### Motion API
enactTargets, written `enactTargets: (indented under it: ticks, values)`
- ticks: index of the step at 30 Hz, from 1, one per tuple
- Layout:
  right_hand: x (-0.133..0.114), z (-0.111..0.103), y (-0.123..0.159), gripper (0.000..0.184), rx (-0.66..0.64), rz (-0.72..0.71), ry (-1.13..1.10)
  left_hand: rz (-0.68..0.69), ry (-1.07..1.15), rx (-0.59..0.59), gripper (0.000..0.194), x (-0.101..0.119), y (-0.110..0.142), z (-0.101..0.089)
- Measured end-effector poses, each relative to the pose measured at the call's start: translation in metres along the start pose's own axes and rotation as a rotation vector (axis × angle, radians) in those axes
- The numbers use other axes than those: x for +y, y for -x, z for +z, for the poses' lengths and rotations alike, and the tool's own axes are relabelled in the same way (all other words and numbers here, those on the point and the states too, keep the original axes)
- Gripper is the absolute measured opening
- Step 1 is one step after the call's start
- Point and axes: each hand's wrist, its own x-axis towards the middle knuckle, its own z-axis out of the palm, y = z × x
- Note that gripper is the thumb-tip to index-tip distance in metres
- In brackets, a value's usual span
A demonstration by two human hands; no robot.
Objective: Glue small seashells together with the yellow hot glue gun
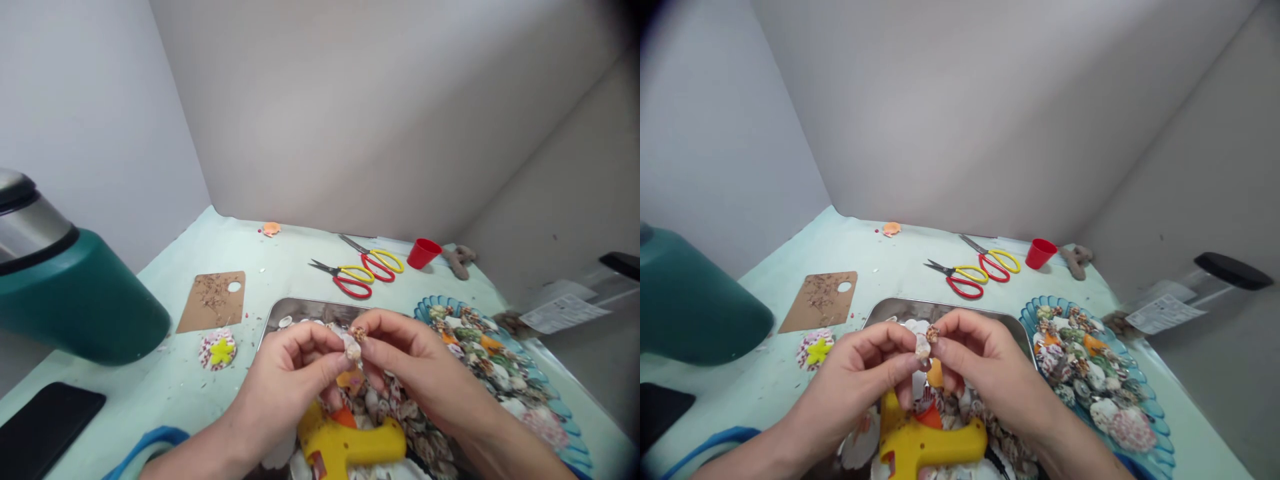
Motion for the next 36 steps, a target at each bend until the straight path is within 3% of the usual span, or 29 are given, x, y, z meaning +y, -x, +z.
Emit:
enactTargets:
  ticks: [7, 11, 17, 21, 26, 36]
  values:
    - [0.0025, -0.002, -0.0041, 0.011, -0.023, 0.109, -0.184, -0.022, -0.064, 0.012, 0.016, -0.0038, -0.0016, -0.0057]
    - [0.0012, 0.0005, -0.0037, 0.011, 0.043, 0.075, -0.003, 0.02, -0.045, 0.032, 0.023, -0.0021, -0.0012, -0.0064]
    - [-0.0011, 0.0046, 0.0008, 0.006, 0.116, -0.127, 0.36, 0.002, -0.054, 0.011, 0.025, -0.0003, 0.0001, -0.0062]
    - [-0.0001, 0.0045, 0.0026, 0.01, 0.123, -0.188, 0.469, 0.016, -0.046, 0.01, 0.023, -0.0008, 0.0006, -0.0066]
    - [0.0018, 0.0044, 0.0026, 0.006, 0.111, -0.166, 0.407, -0.004, -0.024, -0.009, 0.023, 0.0011, -0.0005, -0.0061]
    - [-0.0054, 0.0052, 0.0004, 0.015, 0.025, 0.06, 0.148, -0.043, -0.026, -0.022, 0.023, 0.0017, 0.0, -0.0043]
